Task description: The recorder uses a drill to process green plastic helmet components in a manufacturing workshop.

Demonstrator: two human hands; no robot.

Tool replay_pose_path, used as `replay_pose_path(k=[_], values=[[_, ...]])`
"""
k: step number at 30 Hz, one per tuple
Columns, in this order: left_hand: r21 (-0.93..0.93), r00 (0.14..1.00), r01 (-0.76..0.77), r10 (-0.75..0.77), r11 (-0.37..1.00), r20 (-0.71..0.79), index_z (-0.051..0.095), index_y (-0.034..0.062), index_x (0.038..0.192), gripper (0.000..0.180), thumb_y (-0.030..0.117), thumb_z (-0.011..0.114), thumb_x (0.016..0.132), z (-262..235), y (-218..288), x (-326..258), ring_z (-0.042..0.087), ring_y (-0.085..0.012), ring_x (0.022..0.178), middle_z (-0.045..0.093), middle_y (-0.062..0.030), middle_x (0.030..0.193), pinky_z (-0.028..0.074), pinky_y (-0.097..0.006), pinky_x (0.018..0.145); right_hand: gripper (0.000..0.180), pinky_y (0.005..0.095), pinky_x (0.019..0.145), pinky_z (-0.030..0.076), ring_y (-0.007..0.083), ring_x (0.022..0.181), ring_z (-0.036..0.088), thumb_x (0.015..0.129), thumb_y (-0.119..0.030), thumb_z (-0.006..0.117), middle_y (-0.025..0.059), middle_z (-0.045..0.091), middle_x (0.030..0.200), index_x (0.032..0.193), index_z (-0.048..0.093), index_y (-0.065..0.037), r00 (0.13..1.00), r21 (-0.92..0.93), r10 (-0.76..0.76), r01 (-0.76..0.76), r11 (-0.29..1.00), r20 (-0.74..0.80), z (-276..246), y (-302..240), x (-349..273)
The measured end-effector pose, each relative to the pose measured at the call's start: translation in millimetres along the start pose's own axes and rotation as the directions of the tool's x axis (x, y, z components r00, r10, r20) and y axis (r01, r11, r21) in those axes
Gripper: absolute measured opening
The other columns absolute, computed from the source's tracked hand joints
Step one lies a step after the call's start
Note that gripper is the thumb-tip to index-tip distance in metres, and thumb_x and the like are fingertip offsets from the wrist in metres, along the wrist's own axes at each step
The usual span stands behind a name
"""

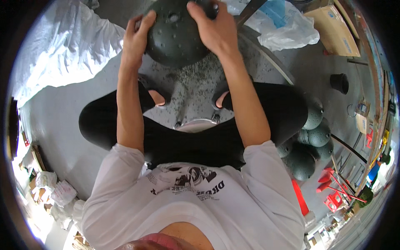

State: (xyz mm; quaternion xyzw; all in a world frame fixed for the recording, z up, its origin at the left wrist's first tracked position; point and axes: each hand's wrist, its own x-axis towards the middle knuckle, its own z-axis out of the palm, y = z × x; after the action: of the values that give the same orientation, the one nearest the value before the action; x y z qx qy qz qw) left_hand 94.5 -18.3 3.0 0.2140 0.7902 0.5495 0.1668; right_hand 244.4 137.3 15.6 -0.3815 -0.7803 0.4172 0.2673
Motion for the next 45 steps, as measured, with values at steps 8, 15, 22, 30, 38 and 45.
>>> replay_pose_path(k=[8,15,22,30,38,45], values=[[-0.036,0.996,0.071,-0.069,0.997,0.065,0.049,-0.014,0.134,0.103,0.065,0.081,0.077,2,-58,-15,0.069,-0.0286,0.102,0.065,-0.0235,0.111,0.056,-0.034,0.084,0.094,0.0467,0.102,0.05,0.0411,0.125,0.06,0.088,-0.064,0.07,0.0318,0.054,0.136,0.146,0.046,0.006,0.982,0.28,-0.047,-0.007,0.96,0.185,46,80,-15],[0.009,0.976,0.207,-0.207,0.978,0.066,0.046,-0.0095,0.139,0.103,0.065,0.081,0.078,7,-66,-5,0.061,-0.0307,0.114,0.058,-0.0256,0.125,0.05,-0.038,0.097,0.09,0.0456,0.106,0.047,0.0382,0.126,0.057,0.086,-0.063,0.073,0.0259,0.054,0.136,0.148,0.047,-0.002,0.953,0.105,-0.252,0.237,0.966,0.168,43,95,-13],[-0.14,0.95,0.168,-0.122,0.976,0.286,0.031,-0.0078,0.151,0.111,0.056,0.085,0.078,11,-64,-9,0.064,-0.0357,0.114,0.055,-0.0297,0.134,0.053,-0.039,0.097,0.076,0.0403,0.111,0.043,0.0301,0.132,0.056,0.086,-0.047,0.079,0.0174,0.057,0.143,0.147,0.053,-0.01,0.899,0.166,-0.372,0.341,0.925,0.23,26,87,-12],[-0.527,0.908,0.393,-0.226,0.754,0.353,0.029,-0.0051,0.151,0.106,0.052,0.084,0.08,9,-97,9,0.055,-0.0339,0.125,0.053,-0.0236,0.136,0.047,-0.052,0.103,0.084,0.0453,0.102,0.046,0.0276,0.128,0.056,0.089,-0.06,0.071,0.0114,0.056,0.143,0.153,0.045,-0.01,0.967,0.353,0.182,-0.236,0.905,0.18,15,98,3],[-0.573,0.867,0.485,-0.274,0.661,0.417,0.035,-0.003,0.149,0.1,0.058,0.079,0.083,-1,-98,13,0.054,-0.032,0.122,0.051,-0.0189,0.137,0.044,-0.053,0.103,0.118,0.0429,0.109,0.047,0.0356,0.132,0.057,0.071,-0.064,0.087,0.0246,0.056,0.143,0.152,0.037,0.007,0.944,0.284,0.025,-0.124,0.951,0.328,23,81,-14],[-0.465,0.95,0.277,-0.166,0.841,0.265,0.043,-0.0005,0.147,0.085,0.049,0.076,0.086,-6,-73,1,0.055,-0.0267,0.119,0.058,-0.0119,0.13,0.039,-0.049,0.106,0.115,0.0408,0.102,0.052,0.032,0.123,0.063,0.069,-0.053,0.093,0.0243,0.06,0.137,0.153,0.038,0.004,0.953,0.258,-0.156,0.088,0.962,0.258,10,78,-4]])
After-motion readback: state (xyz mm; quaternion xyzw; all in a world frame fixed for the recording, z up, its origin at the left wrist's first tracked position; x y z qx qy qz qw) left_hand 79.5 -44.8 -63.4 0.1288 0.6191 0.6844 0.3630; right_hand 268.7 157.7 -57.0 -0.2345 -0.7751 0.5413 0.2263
